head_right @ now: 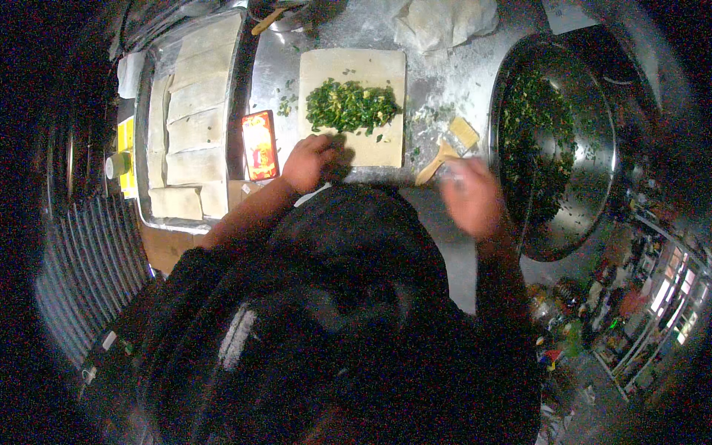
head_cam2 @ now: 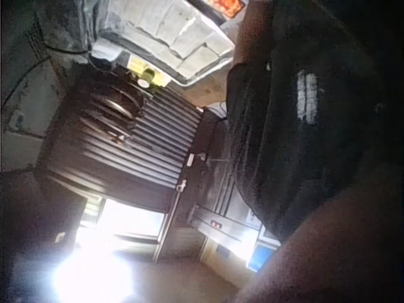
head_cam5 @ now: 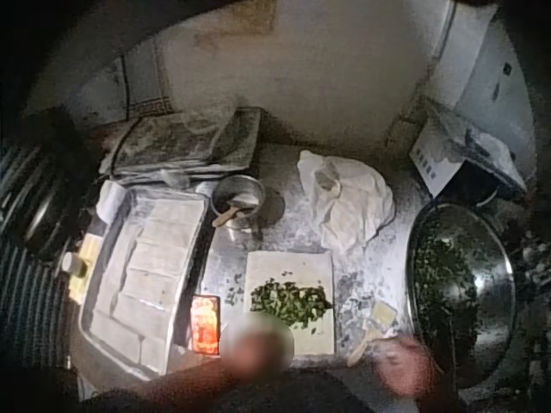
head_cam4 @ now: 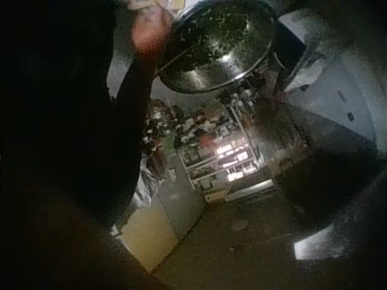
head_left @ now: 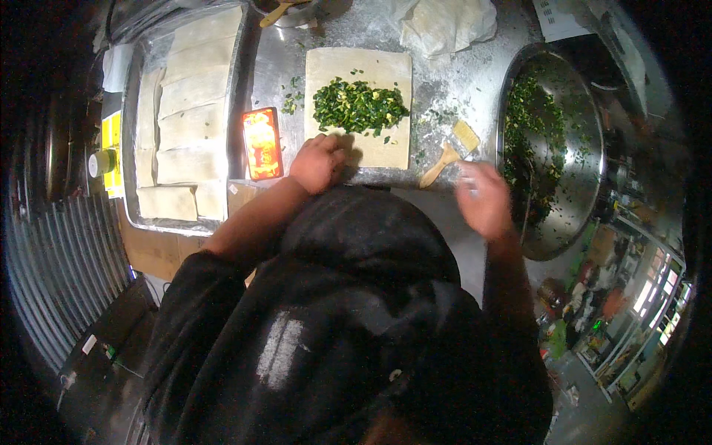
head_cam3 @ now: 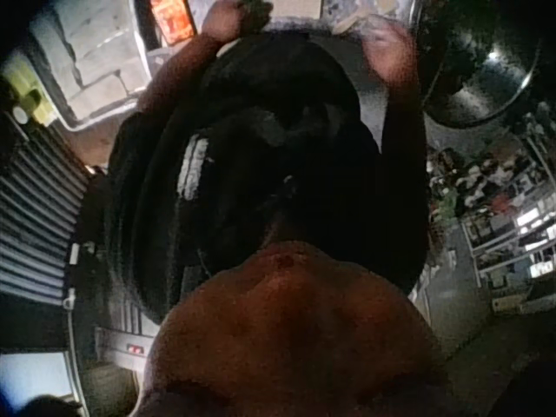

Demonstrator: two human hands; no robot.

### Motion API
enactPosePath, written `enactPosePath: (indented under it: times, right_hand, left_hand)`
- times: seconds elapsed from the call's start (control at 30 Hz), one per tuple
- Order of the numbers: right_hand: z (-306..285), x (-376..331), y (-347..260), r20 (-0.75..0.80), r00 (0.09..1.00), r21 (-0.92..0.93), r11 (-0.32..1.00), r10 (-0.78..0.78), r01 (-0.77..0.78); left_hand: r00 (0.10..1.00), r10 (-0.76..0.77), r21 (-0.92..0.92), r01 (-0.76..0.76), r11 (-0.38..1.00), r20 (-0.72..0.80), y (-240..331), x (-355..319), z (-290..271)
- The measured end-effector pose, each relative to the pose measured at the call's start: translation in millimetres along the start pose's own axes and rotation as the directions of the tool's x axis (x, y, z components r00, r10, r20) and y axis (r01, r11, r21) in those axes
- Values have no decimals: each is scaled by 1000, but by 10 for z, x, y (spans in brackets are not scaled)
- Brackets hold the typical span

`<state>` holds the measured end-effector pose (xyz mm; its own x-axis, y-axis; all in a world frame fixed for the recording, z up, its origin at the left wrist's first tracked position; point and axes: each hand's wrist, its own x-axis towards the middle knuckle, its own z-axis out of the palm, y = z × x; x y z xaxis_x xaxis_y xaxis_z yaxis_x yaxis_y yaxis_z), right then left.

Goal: The person scoops a green vegetable filling onto a square sheet of dough, folds the dough over the filling, and places the finished wrap onto a metal tray. This process is repeated multiple times.

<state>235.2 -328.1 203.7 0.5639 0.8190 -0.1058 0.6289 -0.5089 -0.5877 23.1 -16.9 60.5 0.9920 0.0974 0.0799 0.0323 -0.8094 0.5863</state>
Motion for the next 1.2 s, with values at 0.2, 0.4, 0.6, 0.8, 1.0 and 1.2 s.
enactPosePath:
  times: [0.2,0.4,0.6,0.8,1.0,1.2]
  right_hand:
    - [1145,749,-151,451,892,-215,973,28,79]
    - [1399,867,32,466,883,-263,962,59,74]
    - [1368,885,42,424,902,-241,970,86,21]
    - [1458,883,80,363,926,-166,971,-103,173]
    - [1418,931,26,299,953,-29,998,-49,60]
    - [1305,1125,-90,80,995,-193,978,-64,78]
  left_hand:
    - [983,-128,-24,132,991,130,-78,102,-27]
    - [938,-289,-240,331,913,193,-99,192,-99]
    - [957,-259,-149,277,949,129,-34,161,-89]
    - [902,-374,-106,402,910,214,15,241,-154]
    - [888,-358,-78,394,916,288,-26,252,-200]
    - [950,-281,25,280,960,133,25,262,-218]
